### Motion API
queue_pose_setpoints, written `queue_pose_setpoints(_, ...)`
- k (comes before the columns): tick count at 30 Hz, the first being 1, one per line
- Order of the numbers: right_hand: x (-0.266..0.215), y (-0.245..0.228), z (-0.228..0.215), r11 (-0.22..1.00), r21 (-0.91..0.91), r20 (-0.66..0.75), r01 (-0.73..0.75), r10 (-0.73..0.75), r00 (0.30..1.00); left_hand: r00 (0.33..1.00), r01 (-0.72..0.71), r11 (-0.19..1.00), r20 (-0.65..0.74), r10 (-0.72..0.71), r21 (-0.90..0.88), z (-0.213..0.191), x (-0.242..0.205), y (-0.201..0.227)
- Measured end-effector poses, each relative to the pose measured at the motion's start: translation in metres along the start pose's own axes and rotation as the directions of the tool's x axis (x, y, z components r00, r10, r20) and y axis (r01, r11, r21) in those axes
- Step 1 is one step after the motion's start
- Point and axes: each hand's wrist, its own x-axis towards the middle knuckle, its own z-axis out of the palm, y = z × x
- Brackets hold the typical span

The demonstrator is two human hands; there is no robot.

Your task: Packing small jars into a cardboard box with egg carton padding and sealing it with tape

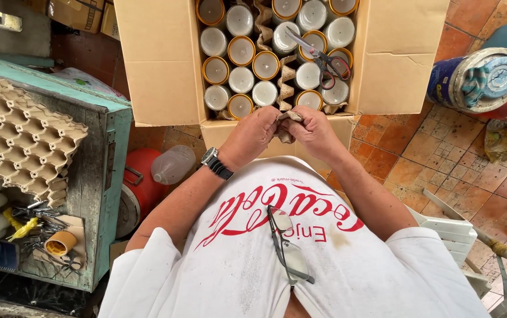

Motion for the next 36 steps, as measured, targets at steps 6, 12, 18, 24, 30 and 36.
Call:
queue_pose_setpoints(6, -0.005, 0.070, 0.009, 0.800, 0.587, -0.074, -0.127, 0.209, 0.975, 0.987, 0.059, 0.896, -0.108, -0.118, -0.440, 0.010, -0.001, 0.006)
queue_pose_setpoints(12, -0.009, 0.031, 0.004, 0.687, 0.690, -0.077, -0.228, 0.383, 0.920, 0.987, 0.025, 0.846, -0.121, -0.105, -0.533, 0.012, 0.000, 0.006)
queue_pose_setpoints(18, 0.000, -0.002, -0.001, 0.587, 0.744, -0.070, -0.318, 0.542, 0.837, 0.950, -0.161, 0.925, -0.309, 0.049, -0.345, 0.013, 0.002, 0.013)
queue_pose_setpoints(24, 0.005, -0.028, -0.016, 0.938, -0.280, -0.097, 0.202, -0.238, 0.966, 0.984, 0.061, 0.722, -0.078, -0.157, -0.689, 0.013, 0.011, 0.006)
queue_pose_setpoints(30, 0.027, -0.084, -0.054, 0.827, -0.481, 0.198, 0.292, -0.222, 0.955, 0.980, -0.191, 0.918, -0.127, 0.156, -0.347, -0.025, 0.036, 0.050)
queue_pose_setpoints(36, 0.036, -0.115, -0.079, 0.735, -0.621, 0.280, 0.272, -0.116, 0.953, 0.970, -0.242, 0.907, -0.102, 0.221, -0.343, -0.039, 0.045, 0.069)
